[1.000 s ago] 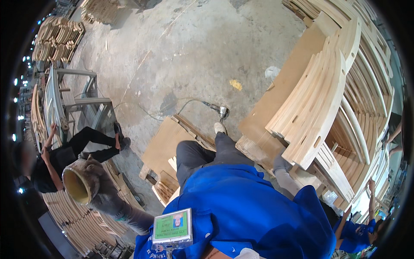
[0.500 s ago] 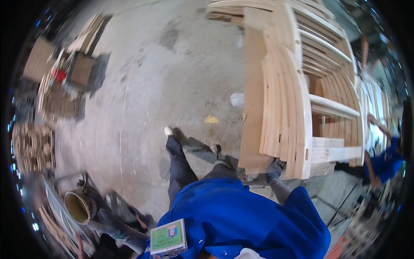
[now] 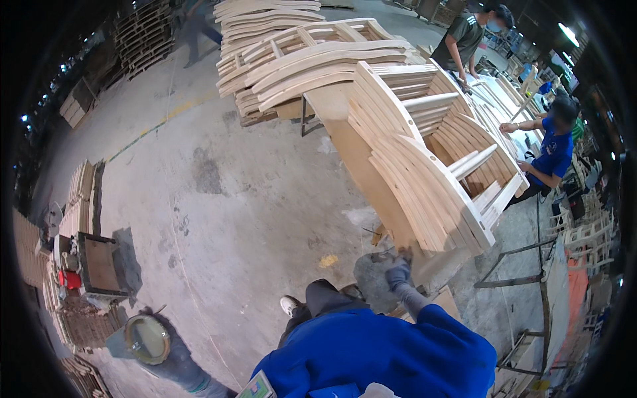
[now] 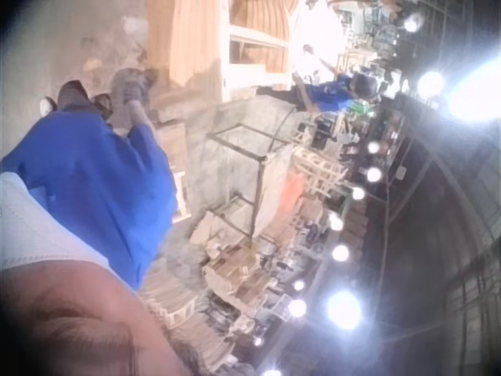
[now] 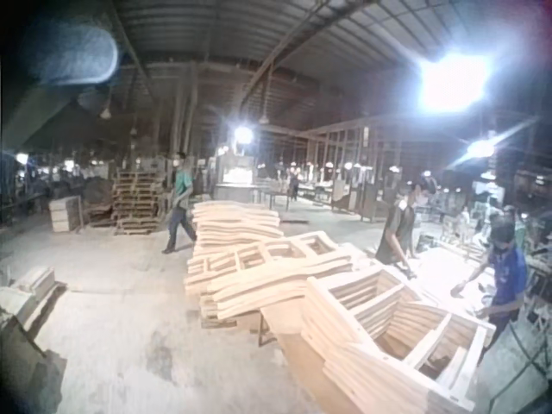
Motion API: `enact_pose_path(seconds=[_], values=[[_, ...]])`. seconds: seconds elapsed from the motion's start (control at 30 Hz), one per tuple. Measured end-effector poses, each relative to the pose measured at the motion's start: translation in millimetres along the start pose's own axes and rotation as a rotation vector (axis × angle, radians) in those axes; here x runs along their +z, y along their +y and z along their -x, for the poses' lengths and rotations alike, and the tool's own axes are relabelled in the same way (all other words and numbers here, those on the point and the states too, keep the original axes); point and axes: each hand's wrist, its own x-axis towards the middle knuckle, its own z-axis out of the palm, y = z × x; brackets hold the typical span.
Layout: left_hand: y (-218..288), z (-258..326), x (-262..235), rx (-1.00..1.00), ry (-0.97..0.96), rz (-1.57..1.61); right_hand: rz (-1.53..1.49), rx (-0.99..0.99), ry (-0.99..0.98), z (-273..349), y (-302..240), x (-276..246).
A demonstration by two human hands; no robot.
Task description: The person applies glue to wooden chair frames using a brush and a small container. They repeatedly dip the brush into the container and spread glue onto the joints and surfaces of the chair frames. Other workers are visible assembling similar wooden parts in the background.
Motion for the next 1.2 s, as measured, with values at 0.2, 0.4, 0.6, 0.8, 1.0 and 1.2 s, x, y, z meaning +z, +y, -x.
enact_pose_path(seconds=[0.2,0.4,0.6,0.8,1.0,1.2], values=[[-85,-49,58,-0.366,-0.086,-0.056,-0.86,-0.739,-0.439,110,-177,26],[-164,-96,134,-0.901,-0.136,0.197,-0.781,-1.319,-0.778,148,-342,-44],[-270,-146,207,-0.948,-0.264,0.207,-0.996,-1.425,-0.715,58,-417,-79],[-380,-175,300,-1.194,-0.436,0.182,-1.34,-1.051,-0.814,-58,-485,-108],[-481,-192,373,-1.43,-0.659,0.132,-1.123,-1.219,-0.049,-141,-483,-204],[-571,-183,435,-1.644,-0.863,0.433,-1.008,-0.91,0.67,-197,-443,-269]])
